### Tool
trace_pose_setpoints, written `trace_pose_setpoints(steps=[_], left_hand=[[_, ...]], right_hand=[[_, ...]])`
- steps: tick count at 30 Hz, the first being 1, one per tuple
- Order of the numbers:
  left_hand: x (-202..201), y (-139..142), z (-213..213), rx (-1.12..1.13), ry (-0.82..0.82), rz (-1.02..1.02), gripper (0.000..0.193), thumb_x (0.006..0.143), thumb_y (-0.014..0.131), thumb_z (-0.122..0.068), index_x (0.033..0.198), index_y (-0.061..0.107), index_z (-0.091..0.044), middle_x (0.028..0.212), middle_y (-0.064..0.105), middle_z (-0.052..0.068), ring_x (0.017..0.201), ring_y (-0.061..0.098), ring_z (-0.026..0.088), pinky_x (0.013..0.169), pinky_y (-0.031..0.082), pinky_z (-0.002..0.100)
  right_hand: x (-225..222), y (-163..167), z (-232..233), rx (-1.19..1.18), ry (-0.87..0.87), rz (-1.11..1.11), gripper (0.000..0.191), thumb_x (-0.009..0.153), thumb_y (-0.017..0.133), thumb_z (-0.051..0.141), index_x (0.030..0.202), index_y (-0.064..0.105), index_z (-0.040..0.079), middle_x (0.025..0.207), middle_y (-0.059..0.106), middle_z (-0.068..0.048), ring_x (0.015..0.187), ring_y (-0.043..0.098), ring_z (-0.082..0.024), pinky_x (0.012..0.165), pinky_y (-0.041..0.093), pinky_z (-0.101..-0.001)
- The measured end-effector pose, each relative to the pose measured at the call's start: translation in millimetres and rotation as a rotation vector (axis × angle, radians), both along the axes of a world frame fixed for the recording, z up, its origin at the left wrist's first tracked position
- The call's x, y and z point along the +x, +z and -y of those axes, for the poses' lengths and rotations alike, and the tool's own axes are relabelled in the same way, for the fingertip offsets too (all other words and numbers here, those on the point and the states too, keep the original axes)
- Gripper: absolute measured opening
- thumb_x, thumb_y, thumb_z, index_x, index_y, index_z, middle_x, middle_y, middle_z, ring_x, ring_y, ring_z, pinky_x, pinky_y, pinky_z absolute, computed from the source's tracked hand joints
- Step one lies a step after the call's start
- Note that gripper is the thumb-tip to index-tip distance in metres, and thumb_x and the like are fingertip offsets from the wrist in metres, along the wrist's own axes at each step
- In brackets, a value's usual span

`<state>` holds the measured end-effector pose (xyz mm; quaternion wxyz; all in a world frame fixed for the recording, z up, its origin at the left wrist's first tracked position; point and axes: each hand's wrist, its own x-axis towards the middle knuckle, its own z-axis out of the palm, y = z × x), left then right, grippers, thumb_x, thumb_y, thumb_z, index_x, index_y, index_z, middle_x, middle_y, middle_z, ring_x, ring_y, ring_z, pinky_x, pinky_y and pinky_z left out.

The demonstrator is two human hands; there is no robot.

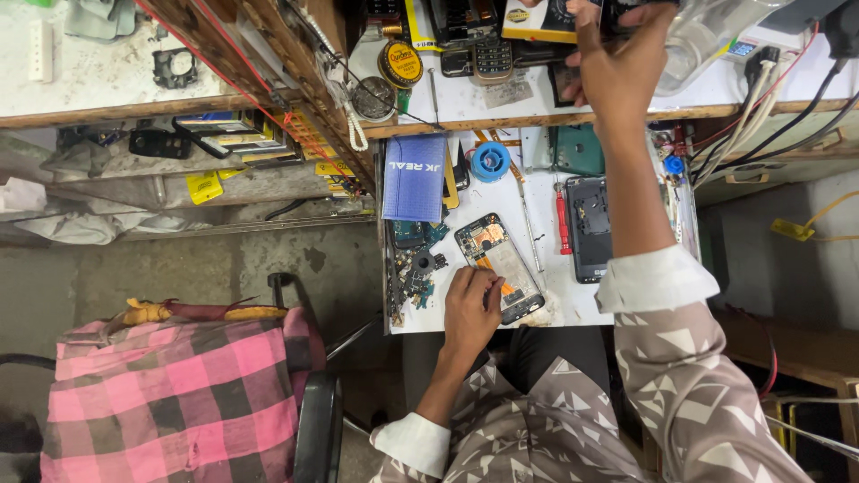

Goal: The person works on an opened Samsung smartphone at a cluttered repair bench, prying the old battery out of the phone body by hand. They unwrap a new replacement battery from its packaging, connect and seat it inside the phone, then close the phone and power it on, holding it as the Samsung Galaxy M11 boot screen appears.

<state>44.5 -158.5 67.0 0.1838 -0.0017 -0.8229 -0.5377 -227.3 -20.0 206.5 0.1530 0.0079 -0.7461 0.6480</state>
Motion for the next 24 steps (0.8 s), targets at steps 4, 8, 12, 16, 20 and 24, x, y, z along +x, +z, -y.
trace_pose_setpoints(steps=[4, 8, 12, 16, 20, 24], left_hand=[[2.3, 0.8, 1.3, 0.005, -0.003, 0.019, 0.014, 0.084, 0.077, 0.001, 0.090, 0.065, -0.001, 0.086, 0.060, 0.011, 0.079, 0.062, 0.028, 0.066, 0.051, 0.039], [7.2, 1.1, -1.2, -0.016, -0.004, 0.009, 0.014, 0.085, 0.077, 0.001, 0.091, 0.065, 0.000, 0.087, 0.060, 0.011, 0.079, 0.062, 0.028, 0.067, 0.050, 0.040], [10.2, 4.1, -7.4, 0.001, -0.010, 0.003, 0.013, 0.086, 0.077, 0.000, 0.091, 0.065, 0.000, 0.089, 0.061, 0.011, 0.079, 0.064, 0.028, 0.067, 0.051, 0.039], [14.2, 6.0, -11.7, 0.009, -0.011, 0.011, 0.011, 0.087, 0.076, 0.000, 0.091, 0.065, 0.001, 0.089, 0.062, 0.011, 0.077, 0.066, 0.027, 0.066, 0.052, 0.038], [17.0, 7.1, -16.8, 0.195, 0.038, 0.017, 0.010, 0.090, 0.075, -0.003, 0.092, 0.066, 0.000, 0.087, 0.063, 0.010, 0.071, 0.065, 0.021, 0.062, 0.053, 0.034], [12.8, 20.9, -17.1, 0.323, 0.136, 0.061, 0.009, 0.093, 0.077, -0.005, 0.096, 0.069, 0.000, 0.086, 0.064, 0.009, 0.067, 0.055, 0.019, 0.062, 0.045, 0.033]], right_hand=[[-10.8, -4.0, 1.2, 0.116, -0.052, -0.029, 0.047, 0.106, 0.080, 0.023, 0.111, 0.039, 0.001, 0.073, 0.068, -0.012, 0.050, 0.068, -0.018, 0.036, 0.045, -0.0316], [-13.2, -5.6, -3.5, 0.121, -0.107, 0.004, 0.047, 0.099, 0.086, 0.023, 0.099, 0.046, -0.002, 0.070, 0.067, -0.011, 0.049, 0.070, -0.014, 0.032, 0.046, -0.0286], [-5.8, 1.2, -15.8, 0.039, -0.044, 0.122, 0.034, 0.100, 0.082, 0.021, 0.091, 0.061, -0.004, 0.073, 0.071, -0.017, 0.045, 0.062, -0.015, 0.037, 0.040, -0.0268], [8.1, 12.7, -26.4, -0.222, 0.063, 0.027, 0.020, 0.099, 0.079, 0.009, 0.097, 0.066, -0.006, 0.085, 0.075, -0.016, 0.052, 0.063, -0.015, 0.044, 0.041, -0.0266], [53.6, 17.9, -38.6, -0.322, 0.119, -0.028, 0.018, 0.099, 0.075, 0.001, 0.108, 0.061, -0.005, 0.085, 0.070, -0.011, 0.056, 0.062, -0.015, 0.045, 0.037, -0.0261], [127.8, 11.8, -47.5, -0.208, 0.160, -0.017, 0.021, 0.101, 0.072, -0.002, 0.119, 0.060, -0.003, 0.087, 0.069, -0.009, 0.061, 0.063, -0.013, 0.050, 0.044, -0.0251]])
